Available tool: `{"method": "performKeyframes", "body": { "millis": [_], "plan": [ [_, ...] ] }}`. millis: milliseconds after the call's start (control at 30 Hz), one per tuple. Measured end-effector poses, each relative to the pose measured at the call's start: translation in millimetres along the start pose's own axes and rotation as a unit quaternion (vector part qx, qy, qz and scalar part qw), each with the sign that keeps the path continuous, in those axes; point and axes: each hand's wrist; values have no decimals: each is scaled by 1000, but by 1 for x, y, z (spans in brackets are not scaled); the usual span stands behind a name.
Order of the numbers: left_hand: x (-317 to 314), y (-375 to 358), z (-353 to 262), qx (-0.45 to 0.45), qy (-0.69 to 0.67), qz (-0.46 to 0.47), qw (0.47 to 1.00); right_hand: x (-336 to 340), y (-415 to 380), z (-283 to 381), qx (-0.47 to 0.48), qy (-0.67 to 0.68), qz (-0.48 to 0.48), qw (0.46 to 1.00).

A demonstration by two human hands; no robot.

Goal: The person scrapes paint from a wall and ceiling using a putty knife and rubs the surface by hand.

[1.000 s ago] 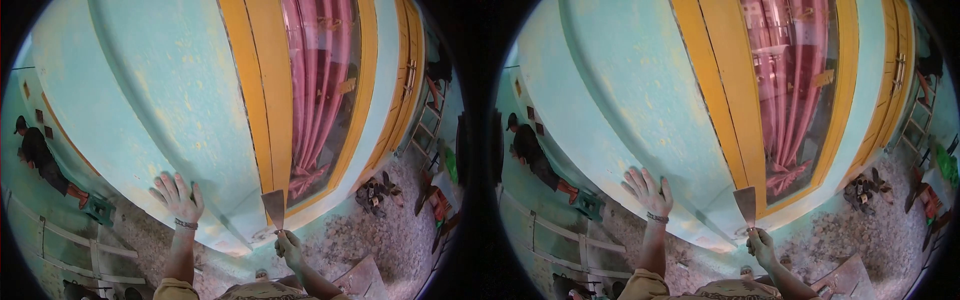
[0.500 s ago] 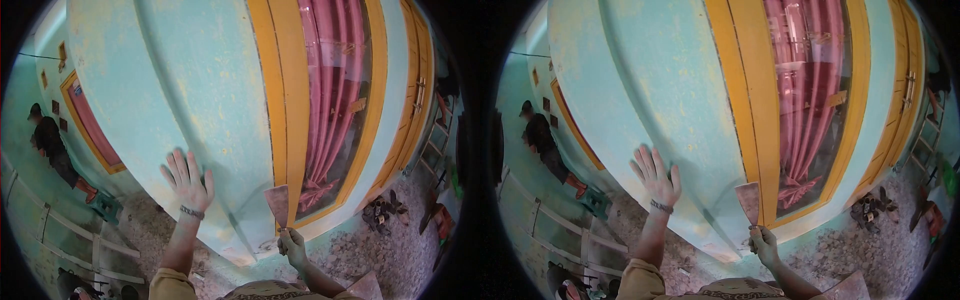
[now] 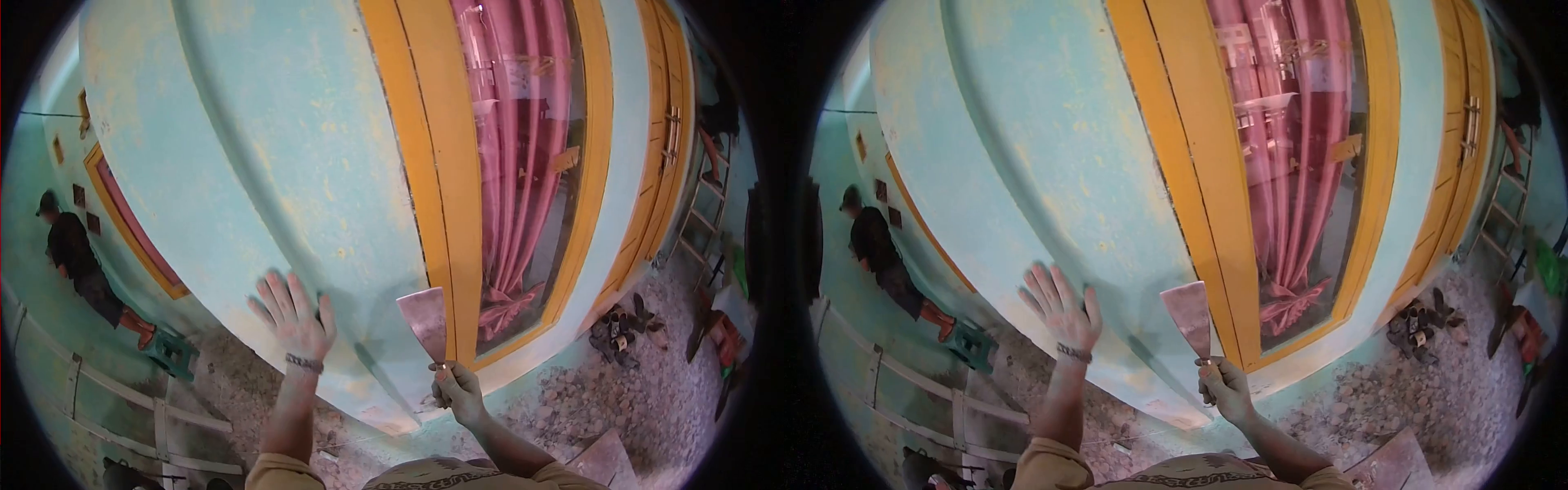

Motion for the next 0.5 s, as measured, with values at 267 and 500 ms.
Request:
{"method": "performKeyframes", "body": {
  "millis": [267, 500],
  "plan": [
    [-12, -126, -18, 32, -84, 123, 988, 16, -14, -9, 3, -1, -49, 999],
    [14, -24, 7, 72, -131, 51, 987, 34, -22, -20, -30, 72, -157, 984]
  ]
}}
Point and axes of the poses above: each hand's wrist, its own y-axis towards the middle knuckle, its own x-axis out of the back of the hand, z = x × y, and after that the axes turned 11 degrees about y, right-handed
